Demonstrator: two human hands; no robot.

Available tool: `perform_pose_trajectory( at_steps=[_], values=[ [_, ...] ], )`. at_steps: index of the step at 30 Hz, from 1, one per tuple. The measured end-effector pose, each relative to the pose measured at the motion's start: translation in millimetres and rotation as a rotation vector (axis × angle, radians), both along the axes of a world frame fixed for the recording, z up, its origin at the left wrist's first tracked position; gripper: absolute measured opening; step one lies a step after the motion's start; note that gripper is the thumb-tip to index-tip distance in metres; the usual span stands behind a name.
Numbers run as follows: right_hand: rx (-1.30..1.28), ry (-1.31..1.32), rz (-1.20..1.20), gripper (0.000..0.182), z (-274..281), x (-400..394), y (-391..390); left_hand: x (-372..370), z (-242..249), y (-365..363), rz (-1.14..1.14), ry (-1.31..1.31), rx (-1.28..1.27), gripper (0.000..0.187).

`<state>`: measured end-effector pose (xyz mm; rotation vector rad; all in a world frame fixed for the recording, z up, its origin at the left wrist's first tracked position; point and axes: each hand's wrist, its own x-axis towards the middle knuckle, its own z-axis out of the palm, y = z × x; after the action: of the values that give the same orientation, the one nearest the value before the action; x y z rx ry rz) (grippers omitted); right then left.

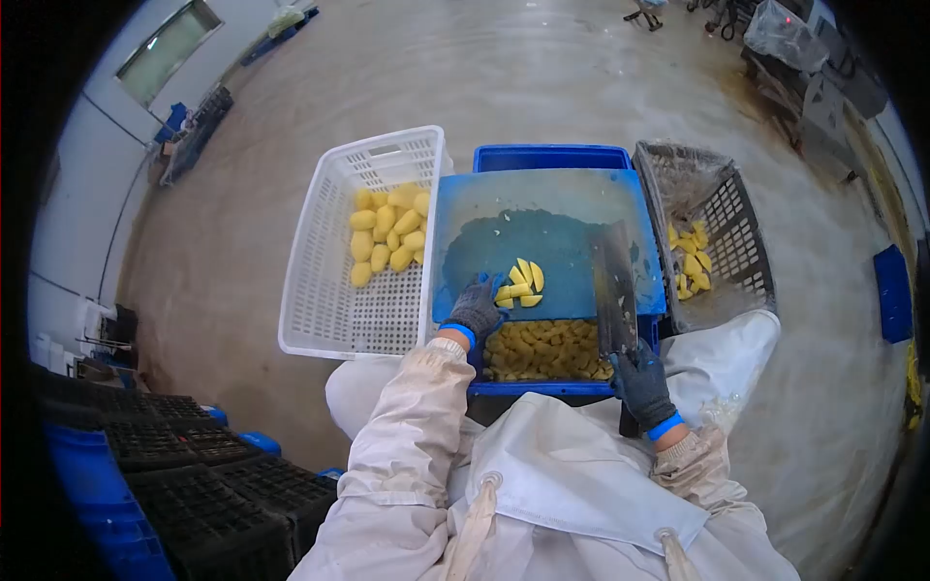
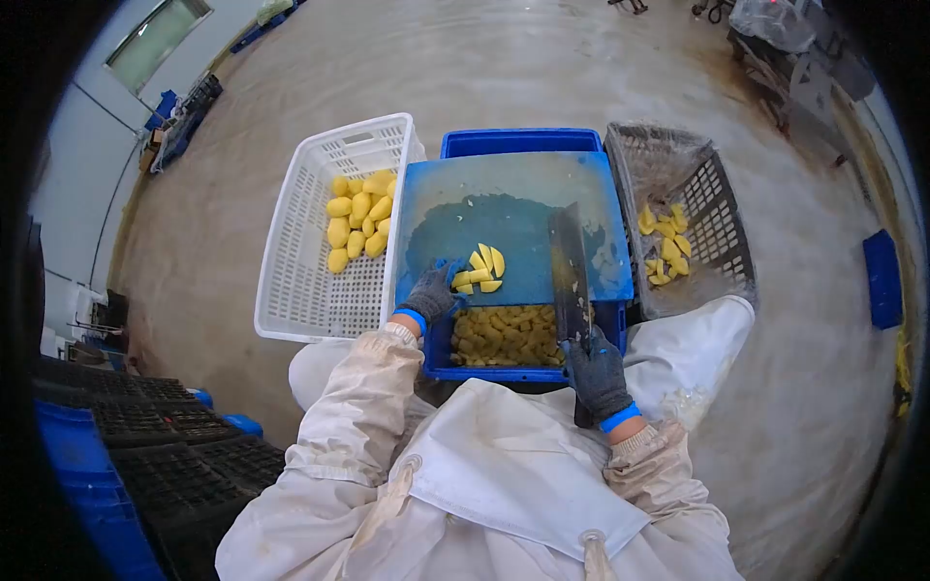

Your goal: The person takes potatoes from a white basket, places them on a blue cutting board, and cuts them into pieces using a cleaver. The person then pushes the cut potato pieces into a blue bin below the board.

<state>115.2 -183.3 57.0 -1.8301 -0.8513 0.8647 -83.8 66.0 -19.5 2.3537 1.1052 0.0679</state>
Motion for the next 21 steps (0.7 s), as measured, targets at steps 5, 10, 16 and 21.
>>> perform_pose_trajectory(
  at_steps=[5, 10, 16, 21],
  values=[
    [0.155, -0.228, 0.150, 0.014, -33, 6, -4, 9, 12, -11, -0.035, -0.022, 0.082, 0.065],
    [-0.023, 0.079, -0.021, 0.013, -3, 0, 3, 25, 24, -58, -0.196, 0.107, 0.116, 0.057],
    [0.033, 0.082, -0.038, 0.016, -4, 3, 5, 42, 52, -33, -0.335, 0.186, 0.252, 0.055],
    [0.006, 0.028, -0.021, 0.018, -17, 6, 4, 66, 37, 26, -0.603, 0.211, 0.535, 0.058]
  ],
)
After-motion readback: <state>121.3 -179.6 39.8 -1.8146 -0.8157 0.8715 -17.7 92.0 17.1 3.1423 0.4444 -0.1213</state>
